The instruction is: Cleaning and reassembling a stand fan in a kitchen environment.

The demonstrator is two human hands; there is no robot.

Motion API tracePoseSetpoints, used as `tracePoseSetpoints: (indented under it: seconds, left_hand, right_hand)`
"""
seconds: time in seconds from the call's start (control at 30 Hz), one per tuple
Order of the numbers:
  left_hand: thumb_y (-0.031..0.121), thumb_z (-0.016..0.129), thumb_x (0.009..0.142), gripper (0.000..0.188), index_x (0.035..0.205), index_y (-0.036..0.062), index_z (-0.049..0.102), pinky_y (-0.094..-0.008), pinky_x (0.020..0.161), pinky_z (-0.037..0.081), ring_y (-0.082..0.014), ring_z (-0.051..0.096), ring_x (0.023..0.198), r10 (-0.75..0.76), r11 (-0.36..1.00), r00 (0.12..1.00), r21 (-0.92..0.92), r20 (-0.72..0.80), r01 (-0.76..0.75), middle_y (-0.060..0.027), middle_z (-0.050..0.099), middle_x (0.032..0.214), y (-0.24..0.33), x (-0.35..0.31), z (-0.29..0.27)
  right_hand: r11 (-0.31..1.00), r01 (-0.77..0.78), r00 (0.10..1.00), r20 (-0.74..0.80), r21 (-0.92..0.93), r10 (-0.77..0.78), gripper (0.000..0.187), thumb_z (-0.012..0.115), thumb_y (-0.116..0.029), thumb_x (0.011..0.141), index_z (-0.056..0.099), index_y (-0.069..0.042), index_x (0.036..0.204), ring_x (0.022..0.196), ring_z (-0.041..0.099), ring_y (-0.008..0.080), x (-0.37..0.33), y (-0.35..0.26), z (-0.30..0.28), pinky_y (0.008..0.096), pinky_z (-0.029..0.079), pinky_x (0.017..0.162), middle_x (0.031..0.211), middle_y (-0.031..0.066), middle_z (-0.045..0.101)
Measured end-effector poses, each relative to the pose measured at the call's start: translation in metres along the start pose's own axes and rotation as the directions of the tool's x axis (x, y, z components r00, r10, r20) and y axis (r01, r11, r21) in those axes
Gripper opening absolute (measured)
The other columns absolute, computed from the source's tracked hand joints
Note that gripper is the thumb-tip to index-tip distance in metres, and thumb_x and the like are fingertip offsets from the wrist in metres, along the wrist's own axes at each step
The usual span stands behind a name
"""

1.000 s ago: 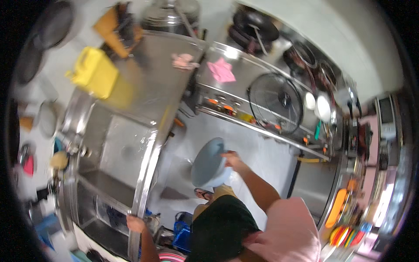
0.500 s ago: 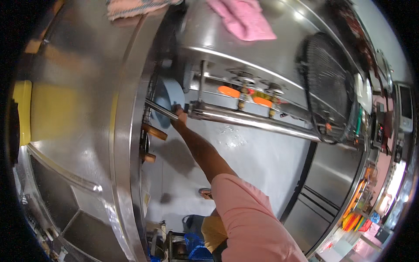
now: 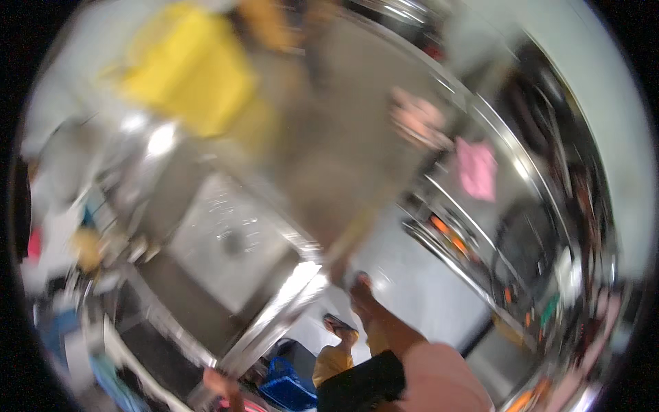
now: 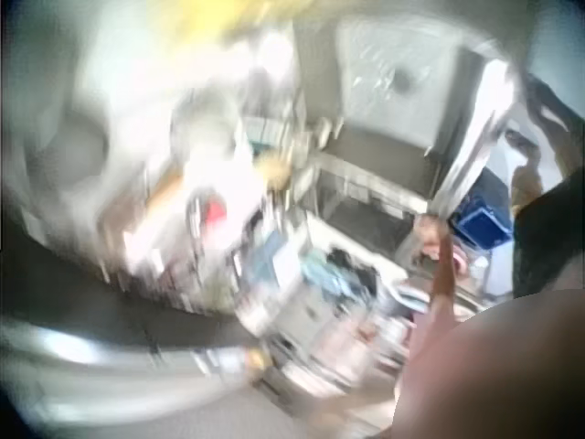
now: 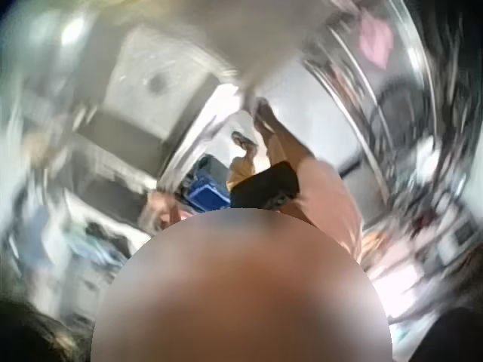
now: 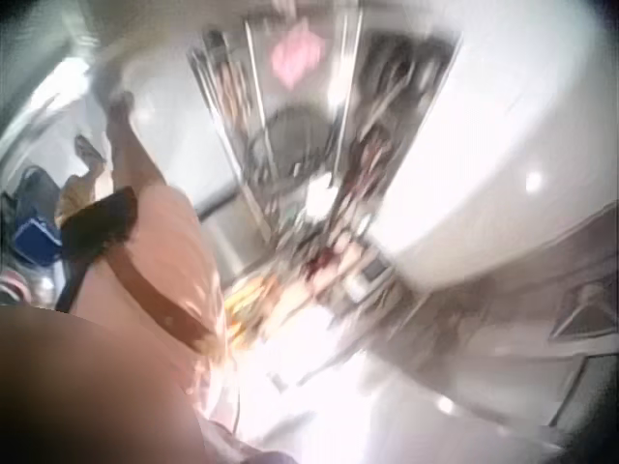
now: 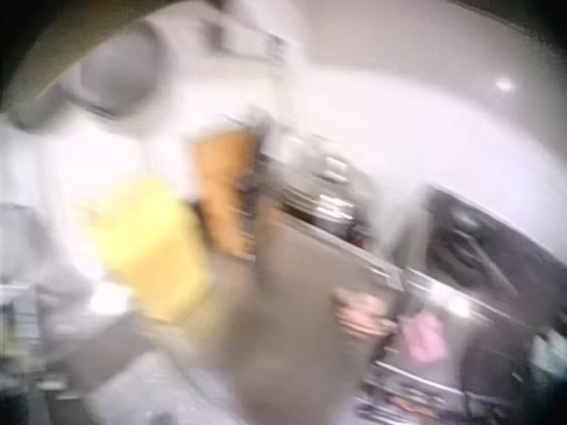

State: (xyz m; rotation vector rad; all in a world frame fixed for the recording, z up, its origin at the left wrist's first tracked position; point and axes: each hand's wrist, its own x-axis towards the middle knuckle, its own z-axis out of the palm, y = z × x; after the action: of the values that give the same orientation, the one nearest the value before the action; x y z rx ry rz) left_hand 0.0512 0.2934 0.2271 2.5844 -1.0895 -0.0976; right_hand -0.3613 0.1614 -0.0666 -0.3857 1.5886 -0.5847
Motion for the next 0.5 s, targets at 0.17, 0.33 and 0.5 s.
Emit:
tracePoseSetpoints:
  seconds: [0.17,0.33,0.5]
  left_hand:
    - [0.025,0.047,0.082,0.023,0.079,0.0049,0.057,-0.0447,0.079,0.041,-0.0342,0.053,0.080,0.185,0.956,0.982,0.234,-0.021,-0.176,-0.0146,0.056,0.078,0.009,-0.008,0.048]
    - [0.017,0.050,0.086,0.016,0.078,0.0081,0.060,-0.0448,0.089,0.038,-0.0260,0.055,0.081,0.132,0.985,0.984,0.130,-0.121,-0.116,-0.0082,0.060,0.079,0.045,0.013,-0.006]
    - [0.020,0.054,0.085,0.015,0.082,0.0077,0.062,-0.0453,0.093,0.036,-0.0269,0.058,0.084,0.064,0.998,0.976,0.036,-0.208,-0.058,-0.0081,0.063,0.080,0.043,-0.002,-0.006]
  right_hand:
    - [0.626,0.237,0.684,0.585,-0.743,0.435,0.031,0.062,-0.031,0.086,0.070,-0.001,0.091,0.075,0.065,0.0181,-0.217,-0.234,0.013,0.0303,0.050,0.071,0.080,0.0110,0.069]
    - [0.641,0.752,0.152,0.987,-0.152,0.056,0.024,0.056,-0.019,0.091,0.058,-0.004,0.073,0.063,0.053,0.0083,-0.293,-0.324,0.210,0.0255,0.043,0.059,0.067,0.0002,0.060]
    - [0.275,0.950,-0.018,0.905,0.148,-0.425,0.031,0.051,-0.030,0.093,0.059,-0.001,0.088,0.071,0.055,0.0107,-0.386,-0.390,0.458,0.0283,0.045,0.065,0.073,0.0044,0.059]
